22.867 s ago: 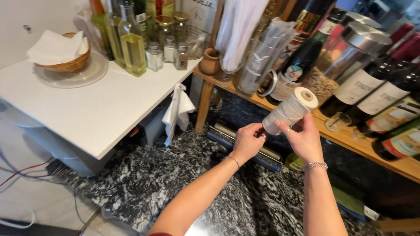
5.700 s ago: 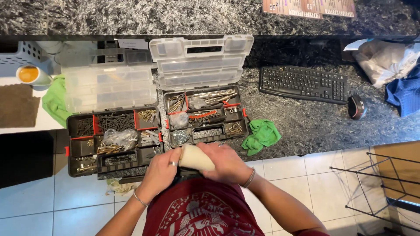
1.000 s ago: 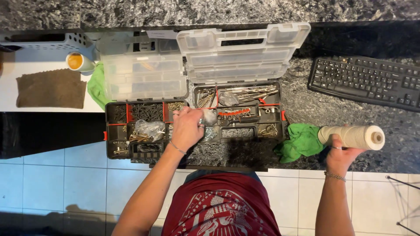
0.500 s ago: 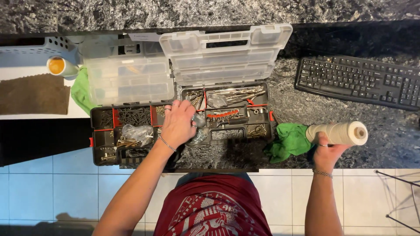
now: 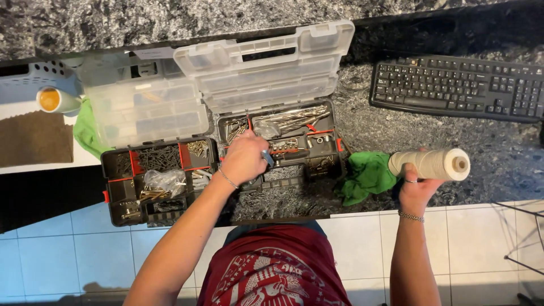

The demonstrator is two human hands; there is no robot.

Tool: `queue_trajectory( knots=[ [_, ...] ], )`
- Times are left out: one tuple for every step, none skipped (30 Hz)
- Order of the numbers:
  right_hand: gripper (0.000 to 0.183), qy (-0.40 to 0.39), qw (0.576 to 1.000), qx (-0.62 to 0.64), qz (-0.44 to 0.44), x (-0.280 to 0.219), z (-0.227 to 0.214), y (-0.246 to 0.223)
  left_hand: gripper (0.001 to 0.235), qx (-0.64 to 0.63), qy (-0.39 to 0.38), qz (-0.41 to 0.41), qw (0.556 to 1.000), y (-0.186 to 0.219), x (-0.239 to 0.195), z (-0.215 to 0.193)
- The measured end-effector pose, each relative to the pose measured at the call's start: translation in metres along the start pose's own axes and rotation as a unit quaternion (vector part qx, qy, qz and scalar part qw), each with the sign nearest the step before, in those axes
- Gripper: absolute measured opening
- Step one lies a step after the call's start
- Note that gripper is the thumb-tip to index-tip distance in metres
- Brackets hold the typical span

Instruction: The person selects small hardware from a compartmentalized toolbox, then installs a paper towel roll onto a metal holder mounted under a kitchen cabinet. They test the fit, remove the roll, and return to the toolbox to gather additional parts, including a screwdriver, before the clip ends.

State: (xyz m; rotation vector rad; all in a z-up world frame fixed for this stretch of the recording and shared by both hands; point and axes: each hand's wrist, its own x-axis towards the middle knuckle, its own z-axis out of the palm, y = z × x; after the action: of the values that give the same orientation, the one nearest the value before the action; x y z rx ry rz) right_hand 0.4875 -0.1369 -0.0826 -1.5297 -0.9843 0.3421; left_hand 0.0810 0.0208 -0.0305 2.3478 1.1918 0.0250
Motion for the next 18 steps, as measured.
queue_trajectory(
  knots=[
    [0.064,0.001,1.000,0.003,0.002,-0.001,-0.001,0.004,0.010,-0.103,-0.001,-0.026,0.994,-0.002,-0.002,-0.010],
    [0.064,0.004,1.000,0.001,0.005,-0.002,-0.001,0.004,0.010,-0.102,-0.005,-0.023,0.994,-0.008,-0.002,-0.010],
    [0.065,0.003,1.000,0.012,0.006,-0.002,-0.001,0.004,0.010,-0.146,0.020,-0.034,0.989,-0.015,-0.003,-0.010],
    [0.065,0.002,1.000,0.023,0.007,-0.002,0.000,0.004,0.014,-0.189,0.046,-0.045,0.980,-0.022,-0.004,-0.010],
    [0.065,0.001,1.000,0.025,0.006,-0.002,0.000,0.007,0.014,-0.188,0.048,-0.046,0.980,-0.021,-0.006,-0.014],
    [0.065,0.006,1.000,0.024,0.013,-0.002,-0.001,0.010,0.016,-0.215,0.083,-0.040,0.972,-0.021,-0.008,-0.017],
    [0.066,0.011,0.999,0.022,0.020,-0.003,-0.002,0.013,0.019,-0.243,0.118,-0.033,0.962,-0.020,-0.010,-0.021],
    [0.066,0.009,0.999,0.024,0.020,-0.003,-0.001,0.012,0.019,-0.242,0.119,-0.035,0.962,-0.017,-0.012,-0.026],
    [0.066,0.008,1.000,0.023,0.019,-0.003,-0.001,0.011,0.024,-0.259,0.127,-0.031,0.957,-0.014,-0.013,-0.031],
    [0.066,0.007,1.000,0.022,0.017,-0.003,-0.001,0.010,0.033,-0.276,0.135,-0.028,0.951,-0.011,-0.014,-0.035],
    [0.066,0.006,1.000,0.022,0.018,-0.003,-0.001,0.010,0.033,-0.277,0.135,-0.029,0.951,-0.011,-0.014,-0.033],
    [0.064,0.007,0.999,0.024,0.021,-0.004,-0.001,0.009,0.035,-0.268,0.157,0.003,0.950,-0.011,-0.014,-0.031],
    [0.063,0.008,0.999,0.027,0.025,-0.003,0.000,0.008,0.038,-0.259,0.180,0.034,0.948,-0.012,-0.014,-0.029],
    [0.063,0.007,0.999,0.027,0.025,-0.004,-0.001,0.009,0.038,-0.259,0.181,0.032,0.948,-0.011,-0.015,-0.026],
    [0.063,0.003,0.999,0.032,0.017,-0.003,-0.001,0.010,0.036,-0.245,0.181,0.048,0.951,-0.009,-0.014,-0.023],
    [0.064,0.000,0.999,0.038,0.010,-0.003,-0.001,0.011,0.035,-0.231,0.182,0.064,0.954,-0.008,-0.014,-0.019],
    [0.064,-0.001,0.999,0.039,0.009,-0.003,-0.001,0.006,0.035,-0.231,0.183,0.064,0.953,-0.008,-0.015,-0.012],
    [0.062,-0.002,1.000,0.027,0.011,-0.002,-0.001,0.001,0.009,-0.120,0.127,0.094,0.980,-0.008,-0.017,-0.004]
  ],
)
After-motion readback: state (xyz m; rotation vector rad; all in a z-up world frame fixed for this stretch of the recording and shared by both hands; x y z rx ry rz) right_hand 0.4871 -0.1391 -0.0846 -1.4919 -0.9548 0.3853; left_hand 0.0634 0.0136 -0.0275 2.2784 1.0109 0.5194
